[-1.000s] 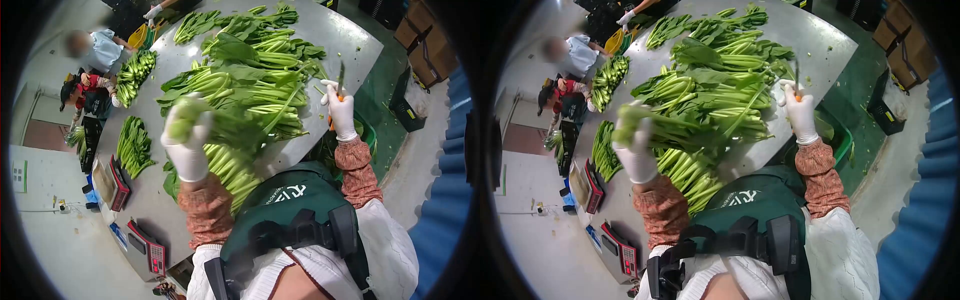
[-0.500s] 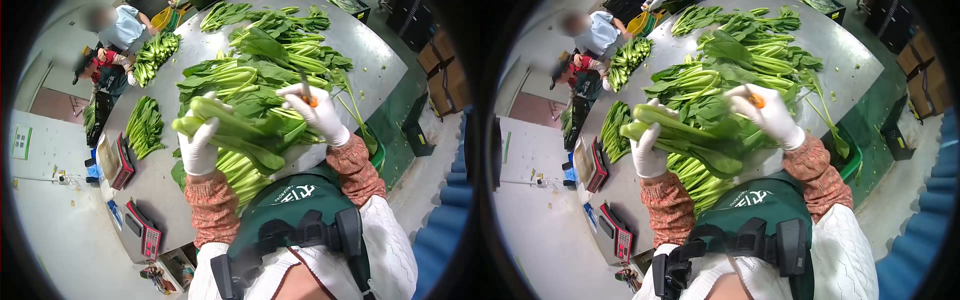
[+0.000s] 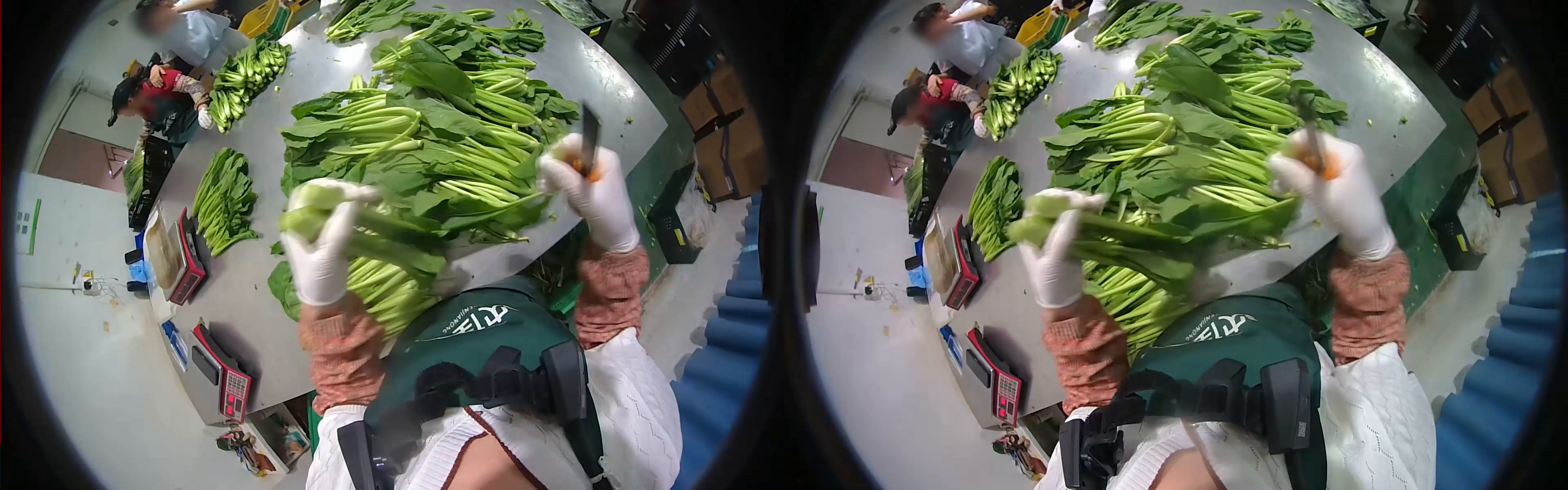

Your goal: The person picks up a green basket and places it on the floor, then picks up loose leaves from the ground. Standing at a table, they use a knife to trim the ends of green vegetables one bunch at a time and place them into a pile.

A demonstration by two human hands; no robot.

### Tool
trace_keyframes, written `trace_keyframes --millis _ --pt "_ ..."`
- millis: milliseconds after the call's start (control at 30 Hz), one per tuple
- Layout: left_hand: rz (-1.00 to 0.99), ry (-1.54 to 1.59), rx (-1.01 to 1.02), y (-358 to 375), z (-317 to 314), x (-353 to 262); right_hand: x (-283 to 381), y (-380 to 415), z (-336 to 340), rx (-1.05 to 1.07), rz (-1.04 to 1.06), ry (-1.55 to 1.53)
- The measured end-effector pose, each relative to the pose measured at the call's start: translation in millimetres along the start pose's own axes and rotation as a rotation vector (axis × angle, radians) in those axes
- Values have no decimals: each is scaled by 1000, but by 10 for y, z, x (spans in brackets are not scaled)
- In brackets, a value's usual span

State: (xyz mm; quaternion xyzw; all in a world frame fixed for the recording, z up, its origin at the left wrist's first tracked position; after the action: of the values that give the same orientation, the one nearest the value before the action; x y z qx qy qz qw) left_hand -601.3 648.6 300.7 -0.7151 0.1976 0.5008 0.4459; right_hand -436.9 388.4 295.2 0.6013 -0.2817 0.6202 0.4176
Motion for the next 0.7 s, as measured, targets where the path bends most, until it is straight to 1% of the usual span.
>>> trace_keyframes --millis 33,67,100,133,200,233,267,300,333,367,400,467,533,567,633,667,700 --pt "-52 88 -96 -18 124 -55 -131 -38 240 -7 50 -14" --pt "-88 11 -128 -46 242 -166 -153 -28 464 -39 -131 146" --pt "-106 6 -209 -54 337 -214 -279 -79 615 -31 -97 178" --pt "-99 -70 -242 -61 362 -275 -437 -156 692 -23 -60 209" --pt "-134 -149 -168 -59 446 -195 -554 -294 628 -153 70 629" --pt "-127 -308 -131 -76 412 -167 -787 -500 530 -84 25 458" --pt "-121 -472 -97 -90 384 -148 -683 -598 273 16 -38 349" --pt "-223 -649 -46 -128 358 -78 -804 -812 21 107 -44 125" --pt "-354 -740 -30 -148 249 -56 -827 -1021 -232 20 80 389" --pt "-318 -771 -36 -138 172 -69 -891 -1252 -486 14 161 466" --pt "-283 -802 -41 -130 134 -91 -916 -1502 -720 -7 178 554" --pt "-252 -832 -34 -110 195 -124 -1130 -2048 -1145 -101 140 595" --pt "-239 -869 -52 -73 313 -163 -1148 -2301 -1421 -39 -92 664" --pt "-288 -935 -39 -56 357 -220 -1178 -2401 -1501 -32 -73 665" --pt "-239 -959 -77 15 493 -260 -1248 -2550 -1587 -18 -34 676" --pt "-210 -967 -99 49 555 -256 -1079 -2428 -1549 -59 46 664" --pt "-215 -979 -104 67 601 -245 -984 -2355 -1520 -53 114 595"
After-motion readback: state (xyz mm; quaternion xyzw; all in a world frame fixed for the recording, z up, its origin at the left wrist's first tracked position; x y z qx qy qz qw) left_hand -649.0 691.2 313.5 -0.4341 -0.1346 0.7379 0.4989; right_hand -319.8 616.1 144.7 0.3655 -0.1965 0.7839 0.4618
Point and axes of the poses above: each hand's wrist, its own y-axis away from the middle knuckle, its own z-axis out of the back of the hand, x = y × z, the point moved 4 cm from there along -y, towards the middle knuckle, and after that the axes turned 11 degrees about -z, right-handed, at the moved point
